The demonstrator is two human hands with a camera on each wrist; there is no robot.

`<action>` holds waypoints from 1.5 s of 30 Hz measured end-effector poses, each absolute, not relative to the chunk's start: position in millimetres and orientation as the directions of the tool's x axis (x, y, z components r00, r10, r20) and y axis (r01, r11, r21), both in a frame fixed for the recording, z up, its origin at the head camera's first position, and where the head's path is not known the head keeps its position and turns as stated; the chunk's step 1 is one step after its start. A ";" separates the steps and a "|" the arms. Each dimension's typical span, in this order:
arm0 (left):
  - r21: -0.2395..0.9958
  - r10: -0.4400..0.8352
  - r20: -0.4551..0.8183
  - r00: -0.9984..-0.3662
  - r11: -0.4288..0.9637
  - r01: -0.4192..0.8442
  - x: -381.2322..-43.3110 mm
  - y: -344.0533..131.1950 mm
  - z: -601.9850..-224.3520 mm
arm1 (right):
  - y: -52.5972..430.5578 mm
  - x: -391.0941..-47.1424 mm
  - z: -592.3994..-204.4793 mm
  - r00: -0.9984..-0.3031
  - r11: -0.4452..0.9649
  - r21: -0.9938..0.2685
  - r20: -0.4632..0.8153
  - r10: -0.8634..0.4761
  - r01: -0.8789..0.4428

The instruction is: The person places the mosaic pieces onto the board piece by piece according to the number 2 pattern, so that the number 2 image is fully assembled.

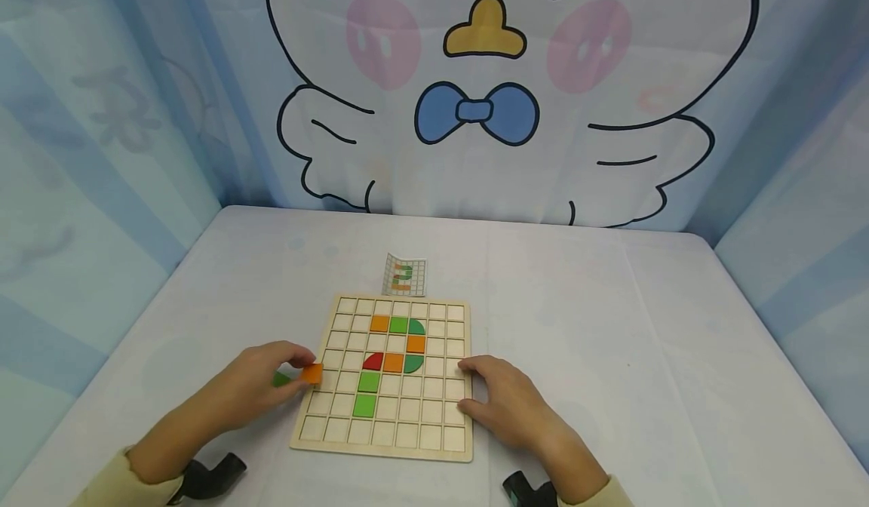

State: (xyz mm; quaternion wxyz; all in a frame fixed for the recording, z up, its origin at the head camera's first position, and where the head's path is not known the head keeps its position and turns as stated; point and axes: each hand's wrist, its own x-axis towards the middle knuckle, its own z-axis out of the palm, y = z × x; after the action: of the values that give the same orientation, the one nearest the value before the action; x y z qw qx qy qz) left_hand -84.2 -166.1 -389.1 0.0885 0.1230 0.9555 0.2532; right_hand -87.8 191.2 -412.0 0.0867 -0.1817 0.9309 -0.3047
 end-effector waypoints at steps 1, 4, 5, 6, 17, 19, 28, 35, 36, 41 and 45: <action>0.506 0.285 -0.105 -0.953 0.840 0.196 -83.9 -164.5 -388.8 | 190.9 -87.9 -412.4 -0.921 0.752 -0.597 -0.056 -0.386 -0.279; 0.511 0.304 -0.088 -0.948 0.831 0.219 -83.3 -159.9 -388.0 | 189.9 -88.4 -414.0 -0.924 0.759 -0.595 -0.070 -0.377 -0.265; 0.512 0.311 -0.082 -0.947 0.828 0.227 -83.3 -158.4 -388.0 | 189.7 -88.6 -414.5 -0.924 0.761 -0.593 -0.073 -0.375 -0.262; 0.514 0.317 -0.078 -0.945 0.825 0.234 -83.3 -157.0 -388.0 | 189.5 -88.7 -415.1 -0.924 0.763 -0.592 -0.075 -0.374 -0.261; 0.503 0.359 -0.078 -0.930 0.819 0.274 -85.2 -140.3 -388.0 | 190.8 -89.0 -415.3 -0.920 0.756 -0.594 -0.064 -0.386 -0.276; 0.516 0.364 -0.087 -0.927 0.813 0.270 -85.8 -137.2 -387.8 | 190.6 -88.8 -414.8 -0.920 0.755 -0.595 -0.065 -0.386 -0.275; 0.523 0.450 -0.040 -0.892 0.770 0.365 -88.3 -128.7 -390.3 | 190.6 -88.3 -414.3 -0.916 0.746 -0.600 -0.052 -0.397 -0.289; 0.508 0.445 -0.058 -0.894 0.784 0.357 -89.4 -118.6 -388.1 | 192.2 -88.6 -413.5 -0.914 0.743 -0.599 -0.044 -0.403 -0.299; 0.509 0.441 -0.061 -0.896 0.785 0.352 -89.4 -117.7 -387.9 | 192.2 -88.6 -413.4 -0.914 0.743 -0.599 -0.045 -0.404 -0.298; 0.523 0.429 -0.077 -0.900 0.786 0.330 -89.5 -113.7 -388.7 | 192.6 -88.9 -412.9 -0.913 0.745 -0.593 -0.044 -0.407 -0.304; 0.529 0.448 -0.079 -0.890 0.776 0.344 -89.7 -110.5 -390.7 | 192.7 -88.8 -413.2 -0.914 0.746 -0.594 -0.044 -0.404 -0.302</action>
State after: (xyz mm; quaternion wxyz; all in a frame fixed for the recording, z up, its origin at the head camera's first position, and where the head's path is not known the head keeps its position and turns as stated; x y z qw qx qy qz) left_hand -89.7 -110.5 -390.7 0.1005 0.2115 0.9369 0.2595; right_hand -88.8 192.7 -413.2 0.0850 -0.1897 0.9304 -0.3020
